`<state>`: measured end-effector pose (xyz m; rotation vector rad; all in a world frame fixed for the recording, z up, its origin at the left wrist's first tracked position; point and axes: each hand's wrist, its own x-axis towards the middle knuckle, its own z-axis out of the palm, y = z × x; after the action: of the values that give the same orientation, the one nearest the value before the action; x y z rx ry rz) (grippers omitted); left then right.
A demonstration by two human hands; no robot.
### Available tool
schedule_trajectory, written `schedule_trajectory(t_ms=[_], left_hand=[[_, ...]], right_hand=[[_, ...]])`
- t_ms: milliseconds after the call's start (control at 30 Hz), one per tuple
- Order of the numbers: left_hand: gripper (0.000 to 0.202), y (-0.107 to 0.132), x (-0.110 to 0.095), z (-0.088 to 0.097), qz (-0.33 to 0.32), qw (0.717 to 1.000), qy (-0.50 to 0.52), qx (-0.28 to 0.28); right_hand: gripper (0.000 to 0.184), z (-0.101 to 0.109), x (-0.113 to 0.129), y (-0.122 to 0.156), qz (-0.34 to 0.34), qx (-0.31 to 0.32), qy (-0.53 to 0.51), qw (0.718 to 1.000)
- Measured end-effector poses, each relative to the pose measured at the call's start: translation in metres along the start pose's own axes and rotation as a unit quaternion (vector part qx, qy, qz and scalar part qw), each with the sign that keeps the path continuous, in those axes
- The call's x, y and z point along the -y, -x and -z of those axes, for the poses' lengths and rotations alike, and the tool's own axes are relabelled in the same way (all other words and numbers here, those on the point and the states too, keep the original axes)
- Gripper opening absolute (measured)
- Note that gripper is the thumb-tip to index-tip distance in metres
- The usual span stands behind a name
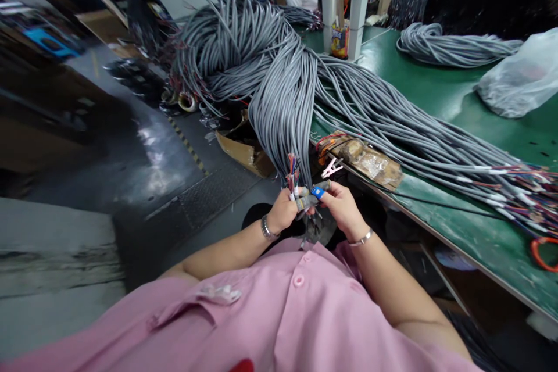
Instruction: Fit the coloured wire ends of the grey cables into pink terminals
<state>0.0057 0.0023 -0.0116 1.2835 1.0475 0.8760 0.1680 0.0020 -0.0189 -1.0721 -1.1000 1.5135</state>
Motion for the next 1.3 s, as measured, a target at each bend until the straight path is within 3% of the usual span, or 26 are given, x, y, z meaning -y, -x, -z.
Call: schedule_trajectory(t_ms=[300,500,833,1100,1300], left_hand=[[0.038,-0.001,0.0,-0.002,0.008,0.999,0.034,-0.023],[0.039,0.001,0.0,-0.001,0.002,1.0,0.01,-0.009],[0.039,0.003,-0.002,-0.001,0.0,1.0,-0.001,-0.011],[0.035,0.001,0.006,-0.003,-0.005,0.997,0.058,-0.04],[0.038,-0.001,0.009,0.0,-0.014,0.999,0.039,-0.003]], right_hand=[[0.018,-0.002,-0.01,0.001,0.015,-0.089,-0.031,0.995],[0.027,-0.002,-0.007,0.001,0.016,-0.051,-0.077,0.996],[0.028,-0.007,-0.011,0.0,0.045,-0.081,-0.103,0.99],[0.023,-0.016,-0.012,0.002,-0.033,-0.081,-0.213,0.973],[0.024,-0.018,-0.012,0.003,-0.055,-0.034,-0.236,0.97]])
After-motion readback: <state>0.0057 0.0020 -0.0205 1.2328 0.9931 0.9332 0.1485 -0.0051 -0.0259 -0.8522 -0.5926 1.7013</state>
